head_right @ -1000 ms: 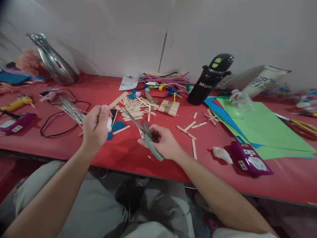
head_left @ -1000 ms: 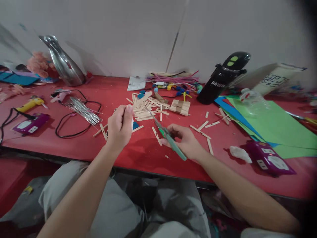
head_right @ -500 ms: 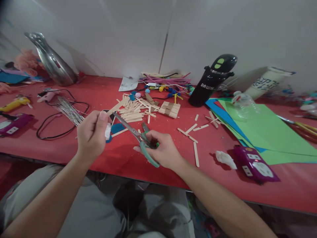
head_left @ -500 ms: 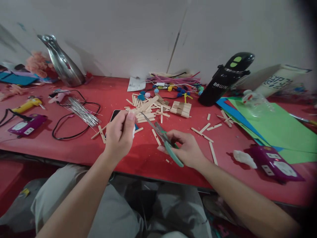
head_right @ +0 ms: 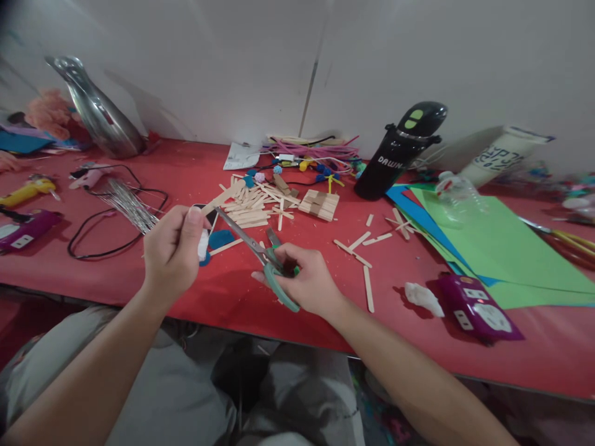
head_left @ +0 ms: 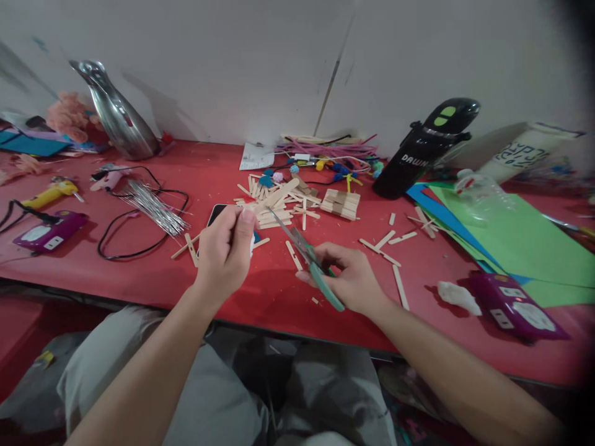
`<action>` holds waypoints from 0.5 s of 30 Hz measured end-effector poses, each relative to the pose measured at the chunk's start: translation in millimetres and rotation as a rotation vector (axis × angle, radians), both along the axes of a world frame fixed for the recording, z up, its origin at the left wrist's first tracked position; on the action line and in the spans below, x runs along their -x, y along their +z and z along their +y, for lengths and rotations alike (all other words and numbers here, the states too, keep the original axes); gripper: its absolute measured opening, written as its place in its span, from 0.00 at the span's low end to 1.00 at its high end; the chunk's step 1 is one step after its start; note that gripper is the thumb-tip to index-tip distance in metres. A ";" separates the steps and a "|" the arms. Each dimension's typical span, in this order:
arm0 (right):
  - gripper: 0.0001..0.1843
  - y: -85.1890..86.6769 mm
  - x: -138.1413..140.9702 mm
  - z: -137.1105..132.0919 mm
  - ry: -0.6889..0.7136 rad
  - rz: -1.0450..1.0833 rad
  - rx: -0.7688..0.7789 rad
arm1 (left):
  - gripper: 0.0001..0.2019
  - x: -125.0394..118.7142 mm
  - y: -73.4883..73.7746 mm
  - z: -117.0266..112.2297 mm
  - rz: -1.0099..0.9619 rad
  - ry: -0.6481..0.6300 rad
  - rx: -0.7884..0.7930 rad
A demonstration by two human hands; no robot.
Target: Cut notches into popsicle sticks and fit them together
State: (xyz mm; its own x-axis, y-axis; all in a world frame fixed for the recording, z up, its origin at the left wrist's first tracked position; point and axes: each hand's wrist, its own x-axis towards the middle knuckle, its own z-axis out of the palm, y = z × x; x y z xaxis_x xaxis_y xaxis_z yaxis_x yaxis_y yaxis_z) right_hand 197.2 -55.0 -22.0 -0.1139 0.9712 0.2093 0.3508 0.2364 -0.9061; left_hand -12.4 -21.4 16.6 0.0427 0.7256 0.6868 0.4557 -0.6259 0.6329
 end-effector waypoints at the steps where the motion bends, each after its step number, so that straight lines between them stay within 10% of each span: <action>1: 0.23 -1.1 -0.1 0.1 -0.004 0.001 -0.001 | 0.15 0.0 -0.1 0.0 0.000 0.001 -0.002; 15: 0.23 1.6 1.1 -2.1 0.006 -0.012 0.012 | 0.15 -1.0 1.2 -1.7 -0.007 -0.005 0.023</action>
